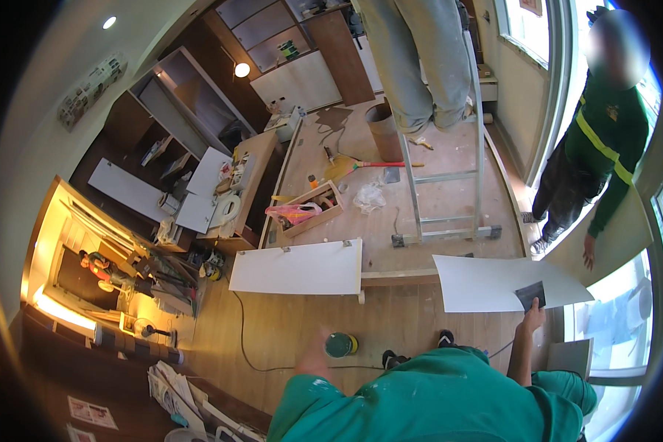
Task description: The person applies masking tape to the edges of a white cabinet door and smooths it down. They then use a sanding block to sand the taped edges and corners of the door. Another person in the background handles similar cabinet parts.
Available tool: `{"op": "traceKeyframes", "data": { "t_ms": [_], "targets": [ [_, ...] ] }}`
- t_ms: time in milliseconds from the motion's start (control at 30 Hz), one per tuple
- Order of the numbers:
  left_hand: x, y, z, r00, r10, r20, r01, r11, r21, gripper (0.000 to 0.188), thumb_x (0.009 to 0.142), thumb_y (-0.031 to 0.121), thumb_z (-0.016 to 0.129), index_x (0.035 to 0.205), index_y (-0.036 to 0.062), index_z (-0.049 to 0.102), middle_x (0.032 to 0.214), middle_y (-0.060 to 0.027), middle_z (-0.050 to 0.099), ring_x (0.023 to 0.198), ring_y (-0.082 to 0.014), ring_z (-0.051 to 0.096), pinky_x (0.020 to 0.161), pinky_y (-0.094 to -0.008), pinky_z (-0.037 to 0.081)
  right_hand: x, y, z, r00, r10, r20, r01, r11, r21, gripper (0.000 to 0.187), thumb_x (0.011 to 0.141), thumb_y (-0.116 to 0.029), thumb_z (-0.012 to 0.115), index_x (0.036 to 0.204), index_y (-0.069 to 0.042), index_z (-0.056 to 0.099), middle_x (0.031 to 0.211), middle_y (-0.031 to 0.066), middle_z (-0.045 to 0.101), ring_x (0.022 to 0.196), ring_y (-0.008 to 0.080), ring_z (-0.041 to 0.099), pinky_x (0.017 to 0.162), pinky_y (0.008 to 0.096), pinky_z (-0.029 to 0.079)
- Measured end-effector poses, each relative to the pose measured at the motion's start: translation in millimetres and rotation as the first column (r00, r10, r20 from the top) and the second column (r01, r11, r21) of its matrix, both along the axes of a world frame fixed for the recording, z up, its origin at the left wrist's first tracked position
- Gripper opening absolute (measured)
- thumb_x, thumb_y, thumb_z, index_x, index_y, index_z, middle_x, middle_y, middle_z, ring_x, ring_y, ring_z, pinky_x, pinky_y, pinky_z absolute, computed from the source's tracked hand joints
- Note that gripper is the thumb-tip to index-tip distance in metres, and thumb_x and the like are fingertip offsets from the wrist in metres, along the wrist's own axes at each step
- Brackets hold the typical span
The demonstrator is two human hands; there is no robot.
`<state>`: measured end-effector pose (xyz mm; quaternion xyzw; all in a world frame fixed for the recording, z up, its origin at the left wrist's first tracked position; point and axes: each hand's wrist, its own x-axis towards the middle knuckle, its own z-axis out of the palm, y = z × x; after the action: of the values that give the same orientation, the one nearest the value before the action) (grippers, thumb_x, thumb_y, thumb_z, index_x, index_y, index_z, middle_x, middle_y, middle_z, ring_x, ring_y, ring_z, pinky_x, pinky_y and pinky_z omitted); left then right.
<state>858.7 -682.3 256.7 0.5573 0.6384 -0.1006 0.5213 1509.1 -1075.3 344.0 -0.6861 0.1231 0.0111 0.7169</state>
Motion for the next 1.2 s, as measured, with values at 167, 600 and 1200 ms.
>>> {"op": "traceKeyframes", "data": {
  "t_ms": [167, 600, 1200],
  "targets": [
    [43, 234, 222, 0.861, 0.194, 0.47, -0.46, 0.688, 0.561, 0.092, 0.094, 0.019, 0.067, 0.163, 0.0139, 0.007, 0.071, -0.0059, 0.062, 0.056, -0.0151, 0.057, 0.049, -0.0332, 0.048, 36, -14, -16, 0.995, 0.06, -0.082, -0.068, 0.992, -0.102, 0.029, 0.097, -0.023, 0.069, 0.105, 0.005, 0.07, 0.093, 0.0068, 0.068, 0.081, 0.0169, 0.059, 0.072, 0.0348, 0.048],
    [169, 292, 535, 0.867, 0.174, 0.467, -0.434, 0.724, 0.536, 0.108, 0.098, 0.027, 0.065, 0.157, 0.0157, -0.025, 0.111, -0.0212, 0.066, 0.088, -0.0268, 0.069, 0.076, -0.0402, 0.058, 35, 7, 35, 0.986, 0.092, 0.138, -0.094, 0.996, 0.008, 0.029, 0.1, -0.025, 0.066, 0.101, 0.004, 0.071, 0.088, 0.0025, 0.067, 0.079, 0.012, 0.057, 0.073, 0.0287, 0.047],
    [74, 215, 336, 0.866, 0.228, 0.445, -0.47, 0.675, 0.569, 0.021, 0.104, 0.029, 0.054, 0.1, 0.0091, 0.06, 0.072, 0.0021, 0.053, 0.058, -0.0096, 0.05, 0.047, -0.0281, 0.04, 126, 93, 94, 0.979, -0.029, 0.204, 0.01, 0.996, 0.091, 0.034, 0.092, -0.023, 0.072, 0.11, 0.006, 0.071, 0.087, 0.0086, 0.071, 0.079, 0.0144, 0.06, 0.076, 0.0347, 0.05]
  ]
}}
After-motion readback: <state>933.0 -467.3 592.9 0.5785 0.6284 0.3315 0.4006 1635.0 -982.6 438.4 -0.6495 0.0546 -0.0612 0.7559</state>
